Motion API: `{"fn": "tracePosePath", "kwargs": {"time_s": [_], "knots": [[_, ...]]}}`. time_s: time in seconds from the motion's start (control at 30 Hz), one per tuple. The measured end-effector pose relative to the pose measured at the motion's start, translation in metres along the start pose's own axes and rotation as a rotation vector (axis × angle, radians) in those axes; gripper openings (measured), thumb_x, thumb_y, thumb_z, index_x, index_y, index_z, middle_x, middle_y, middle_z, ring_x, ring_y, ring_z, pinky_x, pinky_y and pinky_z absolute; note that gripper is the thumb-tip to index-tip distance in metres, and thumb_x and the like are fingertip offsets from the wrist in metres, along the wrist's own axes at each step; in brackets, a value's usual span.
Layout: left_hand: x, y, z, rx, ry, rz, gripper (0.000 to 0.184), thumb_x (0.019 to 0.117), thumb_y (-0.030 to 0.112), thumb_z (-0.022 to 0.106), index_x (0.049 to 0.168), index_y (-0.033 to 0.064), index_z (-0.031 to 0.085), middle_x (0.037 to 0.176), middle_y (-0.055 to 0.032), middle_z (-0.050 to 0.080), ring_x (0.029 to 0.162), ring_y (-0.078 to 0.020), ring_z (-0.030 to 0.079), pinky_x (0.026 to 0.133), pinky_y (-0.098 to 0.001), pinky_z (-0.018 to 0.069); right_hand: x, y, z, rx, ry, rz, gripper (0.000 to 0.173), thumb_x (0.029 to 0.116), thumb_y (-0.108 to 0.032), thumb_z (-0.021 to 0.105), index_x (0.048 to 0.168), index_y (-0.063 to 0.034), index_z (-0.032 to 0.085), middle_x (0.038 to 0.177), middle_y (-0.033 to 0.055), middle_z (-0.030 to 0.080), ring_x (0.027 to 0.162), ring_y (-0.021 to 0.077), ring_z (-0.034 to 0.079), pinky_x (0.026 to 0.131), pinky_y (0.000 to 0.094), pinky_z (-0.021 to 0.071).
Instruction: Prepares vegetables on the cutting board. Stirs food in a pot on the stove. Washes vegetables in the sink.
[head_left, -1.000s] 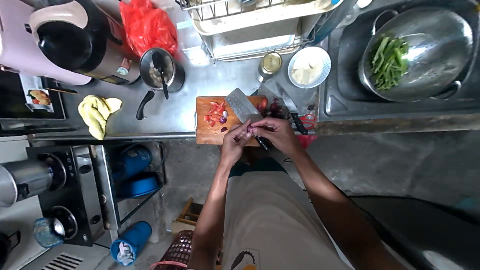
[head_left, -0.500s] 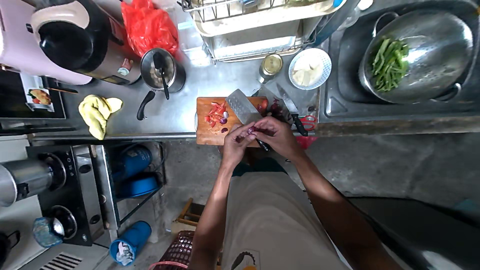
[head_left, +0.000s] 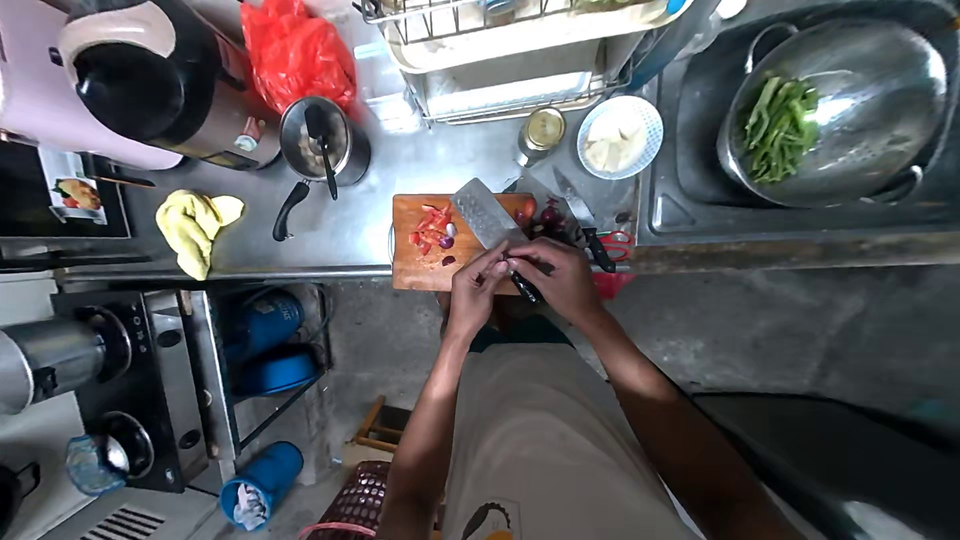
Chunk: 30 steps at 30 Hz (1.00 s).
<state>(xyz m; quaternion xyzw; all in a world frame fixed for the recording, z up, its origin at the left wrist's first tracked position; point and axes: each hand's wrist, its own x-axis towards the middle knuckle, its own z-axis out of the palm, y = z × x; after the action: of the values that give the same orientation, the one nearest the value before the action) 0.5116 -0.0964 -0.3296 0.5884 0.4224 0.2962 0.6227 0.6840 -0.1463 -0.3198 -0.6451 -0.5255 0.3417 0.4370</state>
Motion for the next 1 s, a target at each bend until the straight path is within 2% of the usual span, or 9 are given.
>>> {"fn": "tracePosePath", "kwargs": {"time_s": [0.27,0.57,0.73,0.83,0.9,1.0], "knots": [[0.0001,-0.0024,-0.0014,0.041,-0.045,-0.038,0.046,0.0995,0.003,0.064,0.144,0.0081,0.059,0.124,-0.0086,0.068,0.090,-0.0124,0.069,0.082,-0.0309,0.0607,0.0006,0.0003,0.0021,-0.134,0.012,-0.092,0.016,0.0979,-0.018,0.071,0.109,-0.0093,0.079,0.105,0.0043,0.075,0.093,0.0098,0.071,0.086,0.0271,0.0603],[0.0013,0.0041,-0.0025,0.172,-0.075,-0.014,0.044,0.1008,0.002,0.061,0.144,0.0051,0.057,0.126,-0.0111,0.066,0.100,-0.0146,0.070,0.090,-0.0332,0.0600,-0.0003,0.0019,0.0035,-0.173,0.000,-0.104,0.017,0.0984,-0.020,0.070,0.107,-0.0090,0.079,0.103,0.0049,0.076,0.091,0.0109,0.072,0.084,0.0282,0.0604],[0.0009,0.0042,-0.0013,0.225,-0.097,-0.034,0.044,0.1013,0.006,0.062,0.145,0.0057,0.057,0.124,-0.0104,0.067,0.097,-0.0150,0.070,0.089,-0.0344,0.0604,-0.0014,0.0034,0.0059,-0.332,0.000,-0.172,0.016,0.0985,-0.016,0.068,0.107,-0.0054,0.077,0.102,0.0108,0.074,0.088,0.0214,0.073,0.081,0.0372,0.0612],[-0.0014,0.0023,0.0014,0.179,-0.079,-0.100,0.045,0.1037,0.011,0.059,0.148,0.0114,0.054,0.120,-0.0094,0.069,0.096,-0.0151,0.070,0.087,-0.0360,0.0605,0.0003,0.0047,0.0071,-0.324,0.010,-0.110,0.014,0.0981,-0.016,0.068,0.104,-0.0053,0.076,0.099,0.0102,0.074,0.087,0.0214,0.073,0.080,0.0387,0.0616],[-0.0028,0.0014,0.0019,0.087,-0.063,-0.134,0.042,0.1051,0.012,0.057,0.147,0.0143,0.055,0.117,-0.0086,0.070,0.094,-0.0162,0.071,0.086,-0.0371,0.0614,0.0019,0.0025,0.0063,-0.229,0.003,-0.012,0.013,0.0982,-0.016,0.069,0.104,-0.0066,0.075,0.097,0.0076,0.073,0.085,0.0162,0.071,0.079,0.0349,0.0617],[-0.0028,-0.0006,0.0004,-0.056,-0.057,-0.129,0.040,0.1051,0.008,0.055,0.145,0.0114,0.054,0.118,-0.0094,0.070,0.098,-0.0180,0.071,0.090,-0.0377,0.0607,0.0030,0.0007,0.0037,-0.117,-0.014,0.124,0.014,0.0992,-0.019,0.068,0.105,-0.0081,0.075,0.097,0.0060,0.073,0.083,0.0128,0.070,0.078,0.0329,0.0614]]}}
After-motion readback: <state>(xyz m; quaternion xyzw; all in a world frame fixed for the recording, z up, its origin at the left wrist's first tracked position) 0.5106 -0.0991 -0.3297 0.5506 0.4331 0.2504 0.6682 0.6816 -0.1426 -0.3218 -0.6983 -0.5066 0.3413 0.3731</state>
